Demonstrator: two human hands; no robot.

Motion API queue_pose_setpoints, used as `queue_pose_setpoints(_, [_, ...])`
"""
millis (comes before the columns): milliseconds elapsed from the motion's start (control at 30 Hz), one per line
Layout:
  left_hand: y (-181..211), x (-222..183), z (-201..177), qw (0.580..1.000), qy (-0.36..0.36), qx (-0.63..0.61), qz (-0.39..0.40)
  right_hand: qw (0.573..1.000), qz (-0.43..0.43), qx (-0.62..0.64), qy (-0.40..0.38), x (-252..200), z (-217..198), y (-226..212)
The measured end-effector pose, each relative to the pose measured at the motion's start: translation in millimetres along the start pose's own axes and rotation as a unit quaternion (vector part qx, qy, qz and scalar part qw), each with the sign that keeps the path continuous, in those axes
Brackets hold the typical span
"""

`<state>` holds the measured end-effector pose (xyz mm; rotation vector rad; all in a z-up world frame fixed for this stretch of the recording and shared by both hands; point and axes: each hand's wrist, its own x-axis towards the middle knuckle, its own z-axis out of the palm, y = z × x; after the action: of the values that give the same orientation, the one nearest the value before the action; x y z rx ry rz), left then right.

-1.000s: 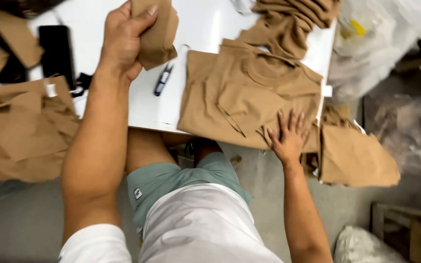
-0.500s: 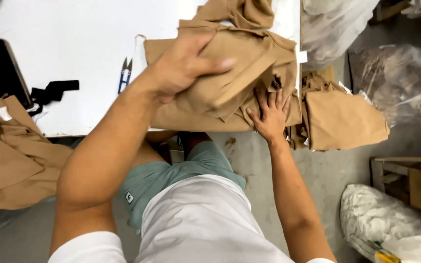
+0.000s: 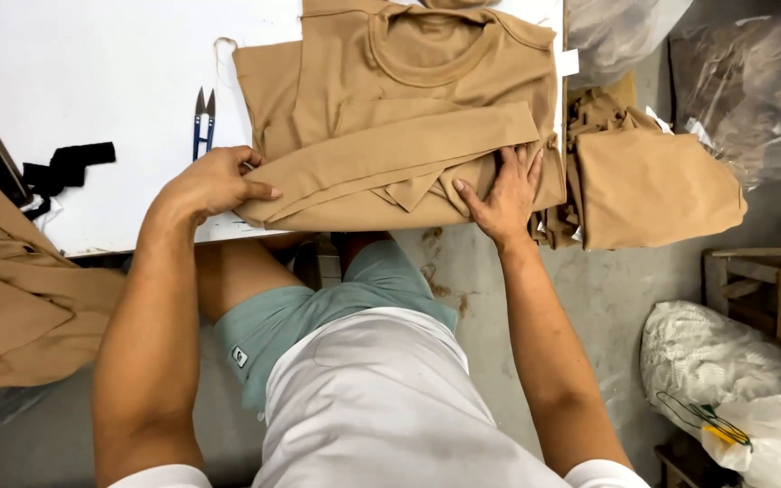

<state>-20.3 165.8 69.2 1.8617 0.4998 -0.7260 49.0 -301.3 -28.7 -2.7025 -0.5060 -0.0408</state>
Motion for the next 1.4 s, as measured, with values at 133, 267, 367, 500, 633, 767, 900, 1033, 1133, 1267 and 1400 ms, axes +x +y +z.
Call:
queue_pose_setpoints(133, [23, -19, -10, 0.998, 0.008, -0.056, 0.025, 0.995, -0.003, 0.063, 0.078, -3, 1, -3])
queue_pose_setpoints(267, [39, -26, -11, 0.995, 0.054, 0.022, 0.082, 0.979, -0.037, 0.127, 0.154, 2, -8, -11])
queue_pose_setpoints(367, [65, -46, -9, 0.981, 0.107, 0.152, 0.060, 0.973, -0.019, 0.158, 0.166, 0, -11, -13])
queue_pose_setpoints(500, [68, -32, -2, 0.973, 0.167, 0.154, 0.047, 0.975, -0.060, 0.125, 0.172, 0, -15, -28])
queue_pose_setpoints(633, [83, -25, 19, 0.957, 0.207, 0.109, 0.172, 0.975, -0.089, 0.118, 0.167, -1, -13, -19])
queue_pose_setpoints(767, [97, 6, 64, 0.934, 0.233, 0.115, 0.246, 0.987, -0.063, 0.065, 0.131, 1, -6, 4])
queue_pose_setpoints(900, [119, 36, 107, 0.937, 0.142, -0.070, 0.312, 0.988, -0.116, 0.070, 0.081, 16, -33, -38])
queue_pose_setpoints(1033, [85, 42, 67, 0.906, 0.237, -0.073, 0.344, 0.988, -0.035, 0.131, 0.073, 10, -50, -69])
queue_pose_setpoints(1133, [-41, 67, -25, 0.805, 0.470, -0.192, 0.307, 0.991, -0.059, 0.069, 0.093, 9, -44, -64])
queue_pose_setpoints(1267, [-174, -20, -170, 0.638, 0.754, 0.047, 0.148, 0.989, -0.087, 0.039, 0.113, 8, -35, -54])
queue_pose_setpoints(1400, [-281, -25, -236, 0.644, 0.746, 0.094, -0.144, 0.989, -0.098, 0.030, 0.106, 11, -34, -51])
